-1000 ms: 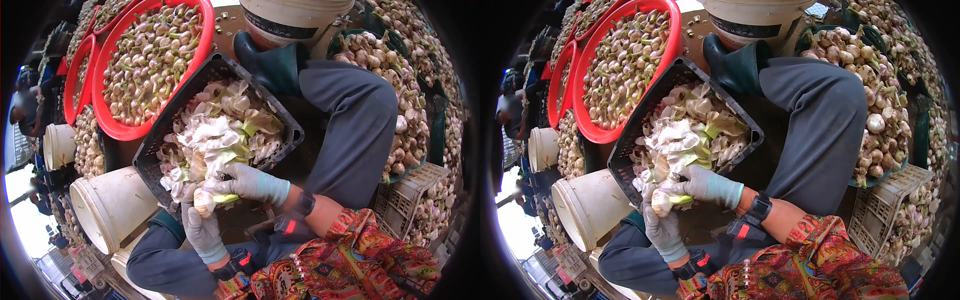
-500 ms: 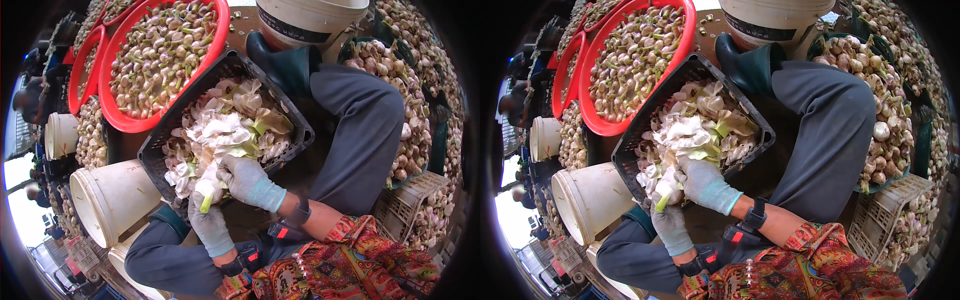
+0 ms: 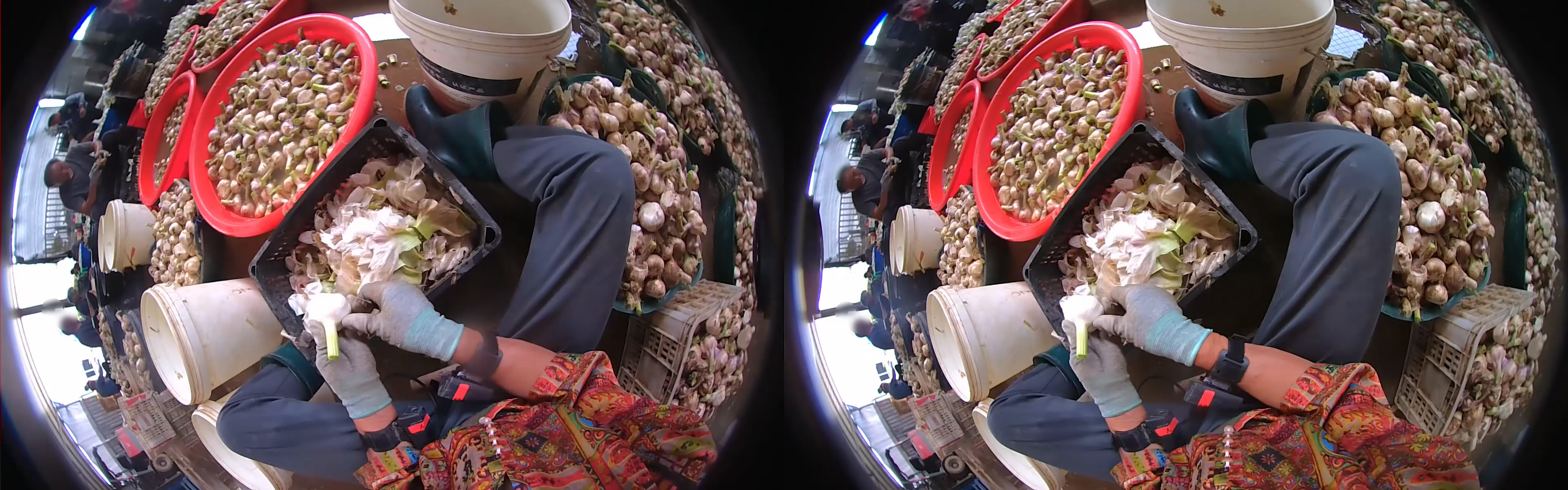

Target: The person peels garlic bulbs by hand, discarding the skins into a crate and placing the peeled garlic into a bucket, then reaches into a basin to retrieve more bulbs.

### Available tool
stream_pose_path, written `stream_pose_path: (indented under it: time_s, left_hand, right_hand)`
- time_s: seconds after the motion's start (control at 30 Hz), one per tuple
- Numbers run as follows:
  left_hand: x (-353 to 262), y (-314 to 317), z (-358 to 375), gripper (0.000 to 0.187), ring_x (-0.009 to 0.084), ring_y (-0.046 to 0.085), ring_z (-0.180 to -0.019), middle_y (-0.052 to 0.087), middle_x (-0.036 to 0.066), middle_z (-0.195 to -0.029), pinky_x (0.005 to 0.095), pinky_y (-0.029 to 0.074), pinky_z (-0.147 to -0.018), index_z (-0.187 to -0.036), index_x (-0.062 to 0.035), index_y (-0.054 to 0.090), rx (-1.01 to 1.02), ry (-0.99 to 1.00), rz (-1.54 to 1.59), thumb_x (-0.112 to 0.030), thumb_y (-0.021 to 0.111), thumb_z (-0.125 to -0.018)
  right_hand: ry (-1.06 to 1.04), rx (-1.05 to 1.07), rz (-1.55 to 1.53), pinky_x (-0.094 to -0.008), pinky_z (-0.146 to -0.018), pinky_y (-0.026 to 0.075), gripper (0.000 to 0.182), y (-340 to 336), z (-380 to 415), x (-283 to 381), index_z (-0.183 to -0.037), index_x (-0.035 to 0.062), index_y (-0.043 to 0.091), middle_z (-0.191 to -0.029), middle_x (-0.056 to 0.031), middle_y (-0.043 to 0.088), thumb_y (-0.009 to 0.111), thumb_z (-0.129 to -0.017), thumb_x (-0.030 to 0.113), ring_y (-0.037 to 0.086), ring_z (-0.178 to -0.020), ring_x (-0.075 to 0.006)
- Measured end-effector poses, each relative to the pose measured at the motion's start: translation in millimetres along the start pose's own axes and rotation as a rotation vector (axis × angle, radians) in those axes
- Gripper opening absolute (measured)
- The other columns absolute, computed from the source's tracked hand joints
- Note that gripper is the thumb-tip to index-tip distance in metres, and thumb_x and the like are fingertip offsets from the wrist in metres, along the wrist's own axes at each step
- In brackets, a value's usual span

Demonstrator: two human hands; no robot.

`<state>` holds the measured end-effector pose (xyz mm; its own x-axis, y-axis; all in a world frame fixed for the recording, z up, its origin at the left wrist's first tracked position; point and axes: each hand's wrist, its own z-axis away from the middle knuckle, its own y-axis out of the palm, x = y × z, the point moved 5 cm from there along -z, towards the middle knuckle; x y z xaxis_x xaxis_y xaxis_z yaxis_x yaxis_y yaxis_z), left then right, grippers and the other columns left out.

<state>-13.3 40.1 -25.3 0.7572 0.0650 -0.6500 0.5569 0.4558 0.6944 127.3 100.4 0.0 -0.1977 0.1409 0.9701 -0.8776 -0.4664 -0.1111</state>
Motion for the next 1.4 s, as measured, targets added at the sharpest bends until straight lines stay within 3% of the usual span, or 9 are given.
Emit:
stream_pose_path:
  time_s: [0.27,0.5,0.63,0.73,0.87,1.1,1.17,1.27,1.4]
  left_hand:
    - [28.2,0.9,1.6,0.042,0.0233,0.053,-0.112,0.056,0.013,-0.121,0.0403,0.040,-0.099,-0.125,-0.0021,0.049,-0.029,-0.053,-0.151,-0.031,0.051,-0.095]
    - [16.5,14.5,-1.7,0.041,0.0253,0.052,-0.114,0.049,0.012,-0.128,0.0423,0.043,-0.097,-0.131,-0.0028,0.040,-0.093,-0.161,-0.205,-0.021,0.049,-0.095]
    - [4.2,9.5,-6.3,0.040,0.0269,0.053,-0.113,0.052,0.013,-0.126,0.0463,0.040,-0.100,-0.129,-0.0042,0.044,-0.018,-0.083,-0.299,-0.016,0.054,-0.092]
    - [-0.5,12.1,-7.8,0.046,0.0265,0.050,-0.116,0.048,0.013,-0.127,0.0401,0.041,-0.099,-0.128,-0.0009,0.041,0.042,-0.131,-0.020,-0.021,0.058,-0.091]
    - [-1.7,11.3,-11.9,0.037,0.0225,0.051,-0.111,0.054,0.011,-0.117,0.0369,0.038,-0.099,-0.117,-0.0011,0.046,0.026,0.024,-0.398,-0.020,0.062,-0.089]
    - [1.7,-9.1,-6.8,0.042,0.0237,0.046,-0.119,0.050,0.011,-0.125,0.0368,0.035,-0.102,-0.130,0.0013,0.043,-0.035,-0.090,-0.362,-0.019,0.053,-0.094]
    - [-8.5,12.4,-1.4,0.040,0.0217,0.052,-0.113,0.053,0.011,-0.121,0.0332,0.041,-0.097,-0.128,0.0031,0.044,-0.125,-0.106,-0.337,-0.015,0.053,-0.094]
    - [-9.1,18.3,1.4,0.037,0.0157,0.060,-0.092,0.059,0.013,-0.110,0.0273,0.051,-0.079,-0.125,0.0055,0.047,-0.188,-0.087,-0.787,-0.007,0.052,-0.091]
    - [-3.3,-6.0,5.8,0.046,0.0143,0.058,-0.076,0.060,0.013,-0.100,0.0247,0.049,-0.064,-0.130,0.0071,0.040,-0.160,-0.170,-0.691,-0.009,0.055,-0.090]
  right_hand:
    - [0.112,-0.226,-0.168,-0.0345,-0.063,0.048,0.014,0.6,-8.2,-35.6,-0.079,-0.0012,0.061,-0.068,-0.0134,0.060,0.063,-0.074,0.012,0.059,-0.063,-0.0213]
    - [0.114,-0.202,-0.129,-0.0318,-0.063,0.047,0.014,-7.8,-18.0,-39.6,-0.078,-0.0011,0.058,-0.068,-0.0118,0.059,0.062,-0.074,0.012,0.056,-0.064,-0.0173]
    - [0.118,-0.105,-0.225,-0.0311,-0.065,0.048,0.020,-1.9,-18.4,-29.1,-0.085,-0.0005,0.062,-0.069,-0.0119,0.060,0.067,-0.076,0.016,0.059,-0.067,-0.0196]
    - [-0.017,-0.119,-0.059,-0.0317,-0.064,0.048,0.023,2.7,-23.3,-26.5,-0.088,0.0005,0.064,-0.070,-0.0122,0.060,0.069,-0.075,0.019,0.060,-0.066,-0.0222]
    - [-0.023,-0.133,-0.057,-0.0330,-0.062,0.048,0.020,10.5,-25.4,-27.0,-0.085,0.0006,0.063,-0.069,-0.0122,0.060,0.068,-0.075,0.017,0.060,-0.064,-0.0237]
    - [0.053,-0.212,-0.008,-0.0357,-0.059,0.047,0.013,11.8,-30.6,-32.4,-0.077,0.0001,0.059,-0.069,-0.0145,0.058,0.063,-0.070,0.010,0.059,-0.061,-0.0267]
    - [-0.062,-0.272,0.148,-0.0376,-0.059,0.046,0.011,3.8,-27.4,-25.8,-0.076,0.0014,0.057,-0.069,-0.0153,0.055,0.062,-0.069,0.008,0.057,-0.062,-0.0300]
    - [-0.192,-0.274,0.240,-0.0388,-0.059,0.047,0.011,9.5,-20.7,-19.9,-0.077,0.0029,0.055,-0.069,-0.0157,0.053,0.061,-0.068,0.005,0.056,-0.063,-0.0328]
    - [-0.189,-0.296,0.157,-0.0364,-0.057,0.046,0.012,5.9,-27.6,-20.8,-0.076,0.0012,0.054,-0.068,-0.0145,0.054,0.062,-0.068,0.006,0.056,-0.061,-0.0289]
